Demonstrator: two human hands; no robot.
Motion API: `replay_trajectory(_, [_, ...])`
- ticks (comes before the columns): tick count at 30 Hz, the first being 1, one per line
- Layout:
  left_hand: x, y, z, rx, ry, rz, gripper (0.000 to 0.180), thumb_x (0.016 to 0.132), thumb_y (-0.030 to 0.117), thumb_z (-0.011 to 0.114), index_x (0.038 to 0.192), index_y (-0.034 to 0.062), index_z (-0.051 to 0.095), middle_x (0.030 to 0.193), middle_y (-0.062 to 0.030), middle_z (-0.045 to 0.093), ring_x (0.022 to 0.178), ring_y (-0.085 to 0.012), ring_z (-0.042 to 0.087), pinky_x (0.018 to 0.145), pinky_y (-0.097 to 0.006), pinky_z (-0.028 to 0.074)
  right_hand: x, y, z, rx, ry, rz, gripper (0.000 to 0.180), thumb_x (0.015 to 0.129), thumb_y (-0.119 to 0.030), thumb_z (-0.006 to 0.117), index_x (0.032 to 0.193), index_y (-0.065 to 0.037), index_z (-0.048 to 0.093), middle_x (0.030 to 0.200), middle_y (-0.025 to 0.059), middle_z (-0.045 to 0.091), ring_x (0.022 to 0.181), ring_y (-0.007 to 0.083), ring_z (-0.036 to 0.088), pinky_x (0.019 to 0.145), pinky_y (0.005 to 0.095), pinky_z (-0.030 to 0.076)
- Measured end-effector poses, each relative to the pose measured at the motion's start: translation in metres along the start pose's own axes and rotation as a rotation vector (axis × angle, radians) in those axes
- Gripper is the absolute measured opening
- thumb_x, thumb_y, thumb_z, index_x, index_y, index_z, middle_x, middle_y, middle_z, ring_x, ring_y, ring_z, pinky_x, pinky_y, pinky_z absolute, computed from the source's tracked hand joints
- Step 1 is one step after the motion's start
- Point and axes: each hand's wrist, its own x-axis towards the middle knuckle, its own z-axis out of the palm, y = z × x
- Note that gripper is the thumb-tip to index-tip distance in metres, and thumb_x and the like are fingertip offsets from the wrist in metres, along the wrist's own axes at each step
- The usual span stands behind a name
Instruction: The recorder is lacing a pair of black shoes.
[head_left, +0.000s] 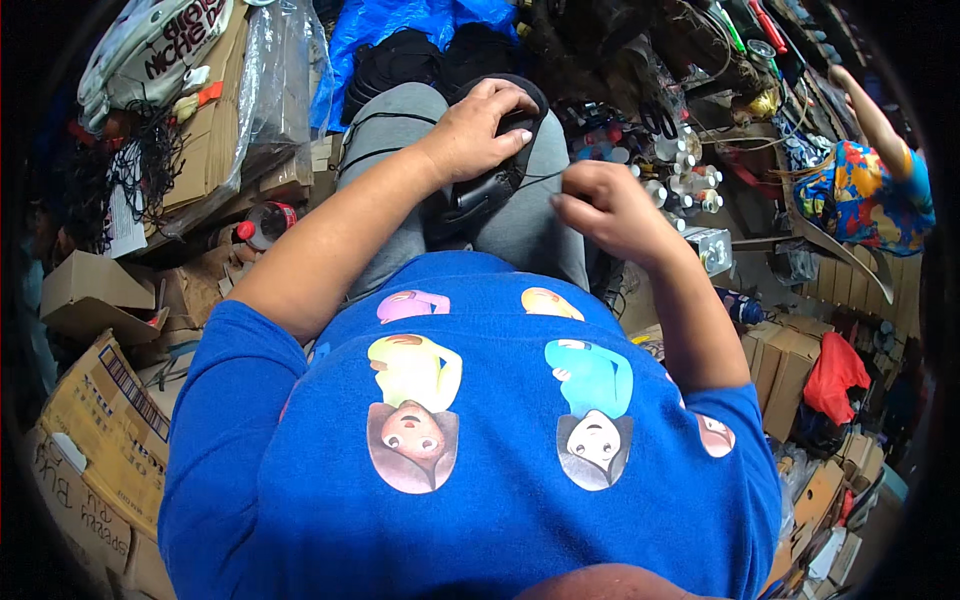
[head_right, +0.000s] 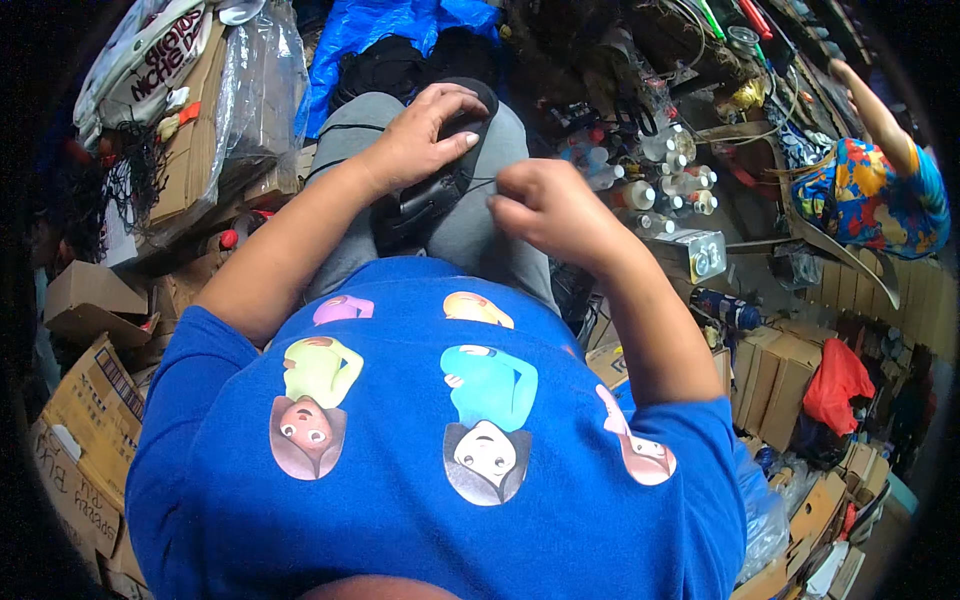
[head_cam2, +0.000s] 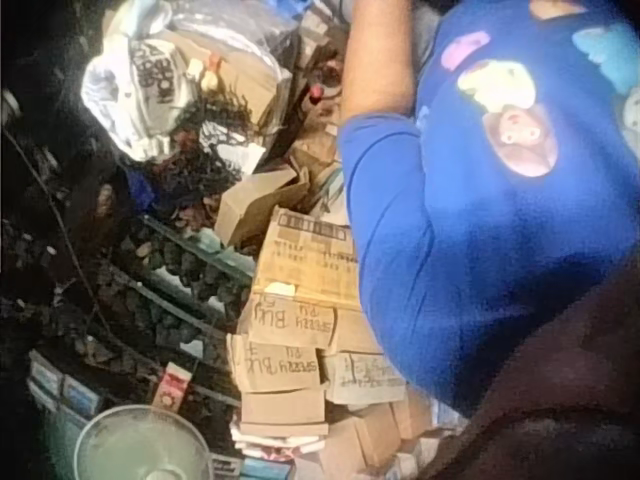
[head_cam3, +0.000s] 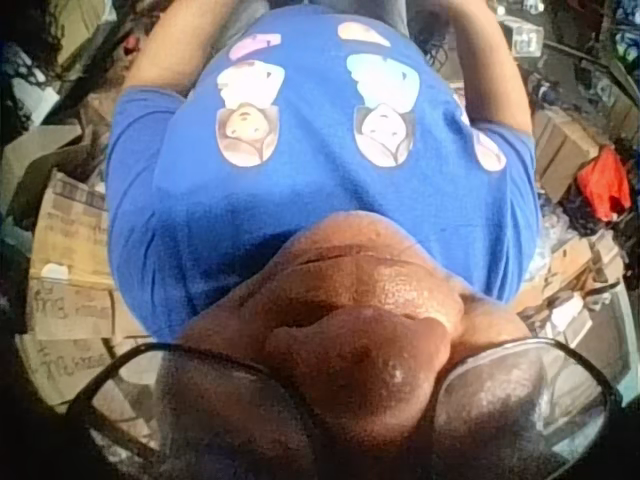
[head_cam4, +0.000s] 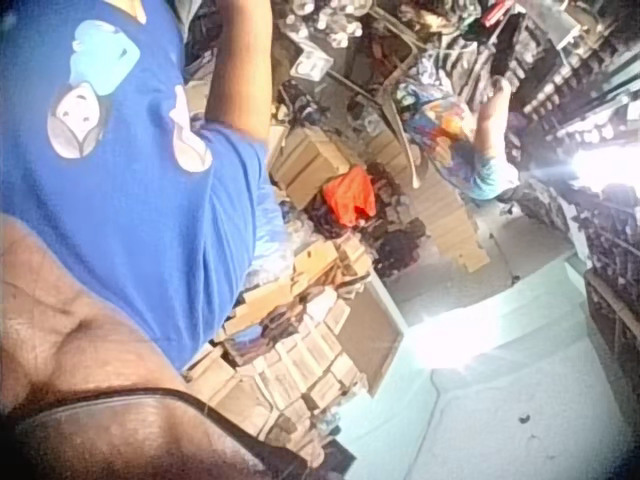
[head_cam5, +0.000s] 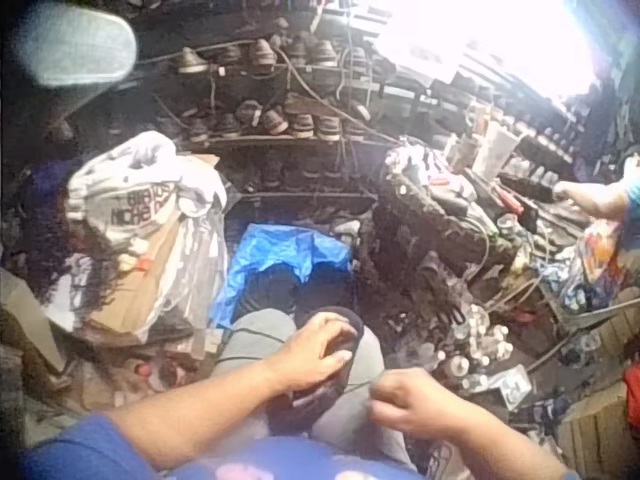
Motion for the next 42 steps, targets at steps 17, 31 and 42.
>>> replay_trajectory(17, [0.034,0.006,-0.055,0.018,-0.408,0.080,0.035,0.075,0.020,0.078,0.109,0.0188,0.072,0.107,-0.0115,0.060,0.108,-0.0286,0.056,0.099,-0.037,0.044,0.017,0.001,0.007,-0.275,0.161,-0.046,0.019,0.083,-0.008,0.067,0.100,-0.009,0.074,0.078,0.0088,0.059,0.068,0.0203,0.061,0.062,0.0326,0.049])
replay_trajectory(31, [0.029,0.006,-0.055,0.025,-0.481,0.018,0.054,0.066,0.010,0.082,0.117,0.0220,0.069,0.121,-0.0106,0.048,0.118,-0.0298,0.048,0.106,-0.035,0.038,0.029,0.018,0.012,0.037,0.100,0.118,0.018,0.079,-0.009,0.075,0.098,-0.010,0.075,0.088,0.0068,0.064,0.082,0.0178,0.066,0.077,0.0293,0.051])
replay_trajectory(42, [0.030,-0.001,-0.050,0.026,-0.444,0.037,0.052,0.065,0.011,0.082,0.114,0.0213,0.071,0.119,-0.0106,0.050,0.116,-0.0297,0.050,0.104,-0.036,0.040,0.044,0.054,0.015,0.275,-0.003,0.020,0.019,0.083,-0.006,0.073,0.101,-0.008,0.075,0.093,0.0009,0.062,0.090,0.0112,0.060,0.080,0.0270,0.048])
